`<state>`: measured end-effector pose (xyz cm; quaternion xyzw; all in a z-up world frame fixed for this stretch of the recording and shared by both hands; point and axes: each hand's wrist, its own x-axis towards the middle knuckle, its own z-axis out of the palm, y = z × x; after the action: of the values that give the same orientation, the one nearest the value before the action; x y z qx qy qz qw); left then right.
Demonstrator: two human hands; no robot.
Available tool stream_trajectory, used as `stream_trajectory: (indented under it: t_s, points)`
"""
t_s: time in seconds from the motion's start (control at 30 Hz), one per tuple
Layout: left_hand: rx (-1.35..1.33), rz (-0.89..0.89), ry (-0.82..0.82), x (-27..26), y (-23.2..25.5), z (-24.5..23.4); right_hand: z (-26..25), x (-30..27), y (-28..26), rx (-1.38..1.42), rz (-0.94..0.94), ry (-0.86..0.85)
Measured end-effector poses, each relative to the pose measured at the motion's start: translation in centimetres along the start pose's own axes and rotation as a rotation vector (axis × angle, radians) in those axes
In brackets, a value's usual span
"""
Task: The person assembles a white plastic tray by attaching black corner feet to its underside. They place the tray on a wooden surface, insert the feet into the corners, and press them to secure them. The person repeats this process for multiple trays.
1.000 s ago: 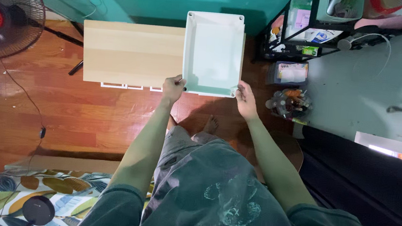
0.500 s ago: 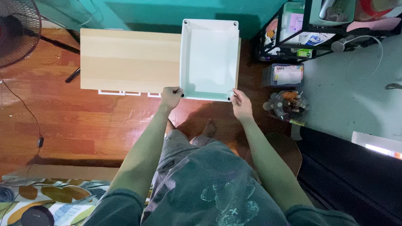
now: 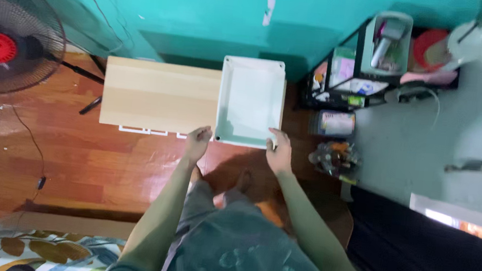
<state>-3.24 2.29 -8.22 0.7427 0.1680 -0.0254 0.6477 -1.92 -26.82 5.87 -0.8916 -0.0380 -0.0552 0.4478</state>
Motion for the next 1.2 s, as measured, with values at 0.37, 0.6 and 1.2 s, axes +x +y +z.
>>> stream_trajectory:
  t_s: [0.37,0.6,1.2]
  points:
    - [-0.074,-0.073,-0.061,-5.9,12.2,-10.4,6.4,-2.3,-8.3,0.39,0.131,-0.248]
    - [-0.111,0.015,-0.13,-7.0,10.1,-20.6,12.8,-7.0,-13.4,0.408,0.223,-0.173]
    - [-0.059,0.109,-0.189,-9.2,5.5,-28.3,16.3,-9.5,-22.3,0.583,0.203,-0.156]
